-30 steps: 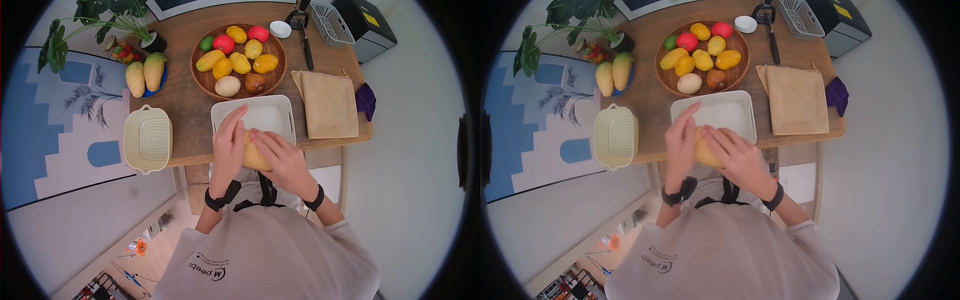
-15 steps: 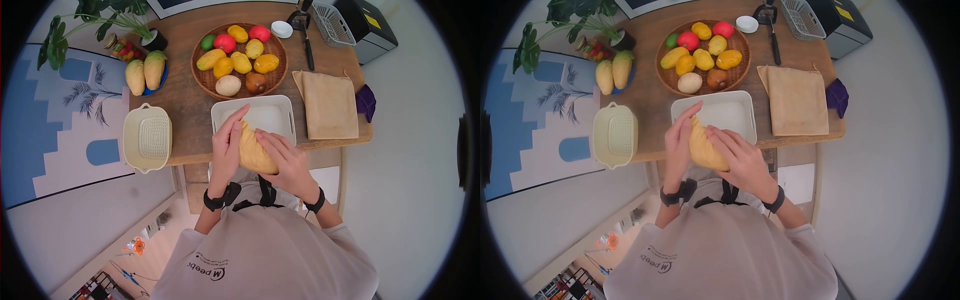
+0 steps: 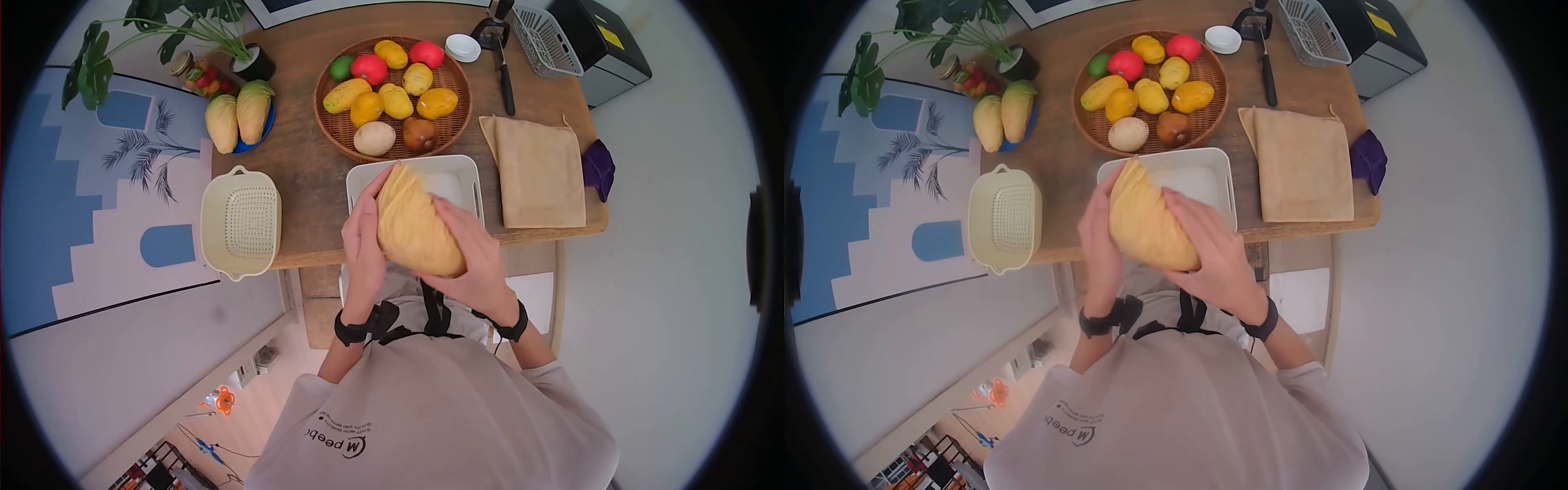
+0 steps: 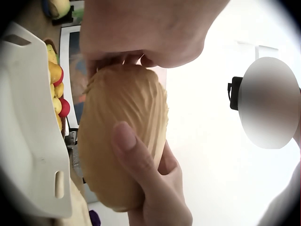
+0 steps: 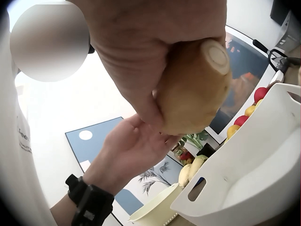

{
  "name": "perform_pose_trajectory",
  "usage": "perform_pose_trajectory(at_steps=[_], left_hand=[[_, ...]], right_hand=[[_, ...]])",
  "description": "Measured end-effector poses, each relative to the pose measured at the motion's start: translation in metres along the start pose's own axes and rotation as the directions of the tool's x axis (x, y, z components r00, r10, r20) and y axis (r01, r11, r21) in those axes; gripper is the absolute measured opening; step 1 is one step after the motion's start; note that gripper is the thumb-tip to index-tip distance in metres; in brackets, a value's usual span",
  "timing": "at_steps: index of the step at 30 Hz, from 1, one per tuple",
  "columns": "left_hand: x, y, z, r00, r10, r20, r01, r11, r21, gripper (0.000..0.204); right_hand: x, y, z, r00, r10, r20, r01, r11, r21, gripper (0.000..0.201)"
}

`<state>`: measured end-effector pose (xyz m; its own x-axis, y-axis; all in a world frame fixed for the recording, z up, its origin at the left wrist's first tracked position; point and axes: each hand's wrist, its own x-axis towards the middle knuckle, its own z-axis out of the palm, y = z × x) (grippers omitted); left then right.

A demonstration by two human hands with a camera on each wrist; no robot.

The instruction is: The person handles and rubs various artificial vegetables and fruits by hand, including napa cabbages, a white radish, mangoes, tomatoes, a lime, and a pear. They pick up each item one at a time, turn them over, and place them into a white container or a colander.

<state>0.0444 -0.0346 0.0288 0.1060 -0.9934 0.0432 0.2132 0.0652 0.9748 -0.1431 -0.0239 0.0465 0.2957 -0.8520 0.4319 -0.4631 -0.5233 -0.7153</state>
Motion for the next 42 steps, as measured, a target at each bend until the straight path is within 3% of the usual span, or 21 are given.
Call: perform_pose_trajectory(at_steps=[2, 5, 8, 11, 14, 19, 22, 26, 28, 29, 31, 35, 38, 42], left_hand=[[0.001, 0.001, 0.0, 1.0, -0.02, -0.016, 0.019, 0.999, -0.039, 0.057], [0.001, 0.005, 0.0, 0.999, -0.034, -0.036, 0.033, 0.999, -0.04, 0.058], [0.002, 0.003, 0.001, 0.999, -0.021, -0.029, 0.02, 0.999, -0.045, 0.058], [0.002, 0.0, 0.004, 0.998, -0.041, -0.046, 0.037, 0.996, -0.081, 0.056], [-0.003, -0.002, 0.012, 0.992, -0.074, -0.107, 0.066, 0.995, -0.071, 0.056], [0.001, -0.004, 0.012, 0.993, -0.078, -0.088, 0.067, 0.99, -0.128, 0.062], [0.003, 0.001, 0.011, 0.992, -0.092, -0.082, 0.061, 0.944, -0.323, 0.055], [-0.002, 0.003, 0.035, 0.986, -0.071, -0.153, 0.028, 0.963, -0.27, 0.057], [0.0, 0.007, 0.039, 0.987, -0.005, -0.162, -0.026, 0.981, -0.192, 0.058], [0.002, 0.008, 0.036, 0.99, -0.029, -0.14, -0.005, 0.972, -0.236, 0.058], [0.005, 0.009, 0.027, 0.992, -0.075, -0.098, 0.04, 0.947, -0.32, 0.058], [-0.003, -0.01, 0.035, 0.985, -0.038, -0.168, 0.002, 0.978, -0.21, 0.058], [-0.004, -0.008, 0.034, 0.984, -0.082, -0.155, 0.034, 0.956, -0.292, 0.057], [-0.008, -0.011, 0.031, 0.98, -0.134, -0.148, 0.083, 0.947, -0.309, 0.057]], right_hand=[[-0.003, -0.004, 0.003, 0.999, -0.015, 0.048, 0.013, 0.998, 0.056, 0.091], [0.001, 0.0, 0.003, 0.988, 0.116, -0.1, -0.104, 0.988, 0.114, 0.091], [-0.003, 0.0, 0.005, 1.0, 0.023, -0.015, -0.022, 0.996, 0.092, 0.092], [-0.006, 0.006, 0.008, 0.999, -0.002, 0.036, -0.001, 0.996, 0.089, 0.108], [0.001, -0.001, 0.009, 0.959, 0.268, -0.092, -0.233, 0.931, 0.28, 0.1], [-0.01, -0.009, 0.02, 0.973, 0.23, 0.008, -0.225, 0.94, 0.257, 0.115], [-0.008, -0.011, 0.025, 0.96, 0.281, -0.02, -0.254, 0.895, 0.366, 0.116], [0.004, -0.016, 0.034, 0.934, 0.325, -0.147, -0.242, 0.881, 0.408, 0.118], [-0.002, -0.019, 0.04, 0.937, 0.326, -0.126, -0.243, 0.866, 0.436, 0.118], [-0.005, -0.02, 0.043, 0.938, 0.327, -0.113, -0.245, 0.859, 0.451, 0.117], [-0.005, -0.017, 0.049, 0.919, 0.38, -0.106, -0.254, 0.774, 0.581, 0.116], [0.014, -0.02, 0.046, 0.87, 0.466, -0.162, -0.249, 0.699, 0.671, 0.114], [0.008, -0.026, 0.053, 0.896, 0.419, -0.145, -0.225, 0.711, 0.666, 0.105], [0.002, -0.015, 0.054, 0.935, 0.287, -0.21, -0.176, 0.885, 0.43, 0.085]])
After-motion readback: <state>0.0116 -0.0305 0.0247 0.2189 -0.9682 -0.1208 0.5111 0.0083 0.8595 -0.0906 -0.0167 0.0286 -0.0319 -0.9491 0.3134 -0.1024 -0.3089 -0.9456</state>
